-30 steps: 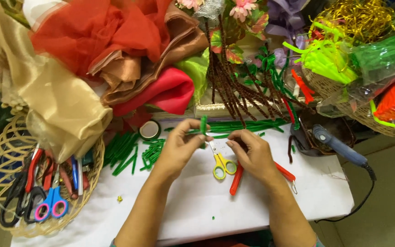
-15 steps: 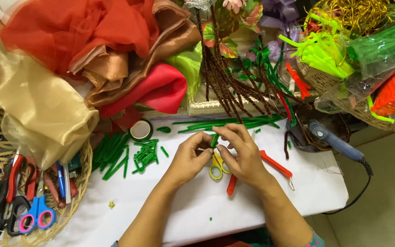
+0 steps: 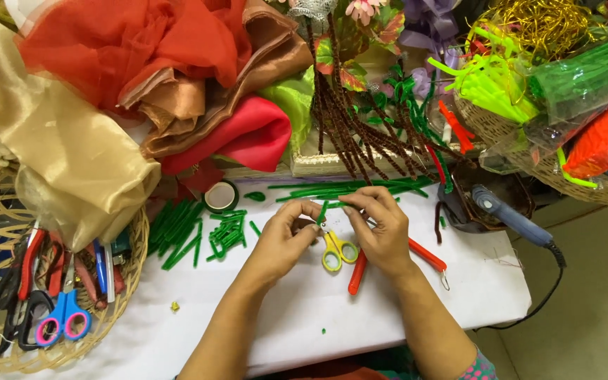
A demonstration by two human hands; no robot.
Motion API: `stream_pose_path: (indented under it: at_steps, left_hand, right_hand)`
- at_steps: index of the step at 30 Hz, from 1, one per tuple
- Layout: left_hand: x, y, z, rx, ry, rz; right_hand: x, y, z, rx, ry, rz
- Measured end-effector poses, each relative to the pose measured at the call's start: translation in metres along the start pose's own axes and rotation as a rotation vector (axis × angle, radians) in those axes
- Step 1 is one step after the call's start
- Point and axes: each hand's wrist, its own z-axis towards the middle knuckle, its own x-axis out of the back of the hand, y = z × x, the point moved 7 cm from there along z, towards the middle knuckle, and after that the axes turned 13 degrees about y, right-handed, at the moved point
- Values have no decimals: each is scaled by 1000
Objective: Assembling decorative floral stems by gluing small green pieces onto a wire and trimming them with scissors.
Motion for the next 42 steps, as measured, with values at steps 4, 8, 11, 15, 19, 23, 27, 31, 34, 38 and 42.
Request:
stream_pose_path:
  at_steps: [4,8,11,15,19,23,27,31,34,38,42]
  left_hand:
    - [-13,-14,-6,51,20,-204]
    - [-8,-4,-13,34,208,-196]
    - [-5,9,-21,13,258,-202]
    - [-2,9,-26,16,228,-218]
    - [3,14,-32,16,182,-300]
    - [6,7,-36,6,123,-361]
    - [17,2,-35,-32,134,-352]
    - [64,4,-29,-125,298,-174]
    - [105,11,-33,-180,458,86]
    - [131,9,-39,-131,554,459]
    - [141,0,-40,-32,563,585]
  right_hand:
    - [-6,-8,-6,91,-24,-3]
    - [-11,-9,-10,121,-69,-14]
    - [-13,-7,-12,101,-91,1]
    - [-18,-2,-16,48,-139,64]
    - [-23,-1,-20,40,-196,78]
    - [-26,-2,-24,33,-262,92]
    - [-29,-13,-20,37,-312,116]
    - [-28,-14,-18,83,-322,16]
    - [-29,-15,-18,104,-326,-45]
    - [-30,-17,-17,110,-351,-69]
    - [-32,-11,-21,117,-349,-97]
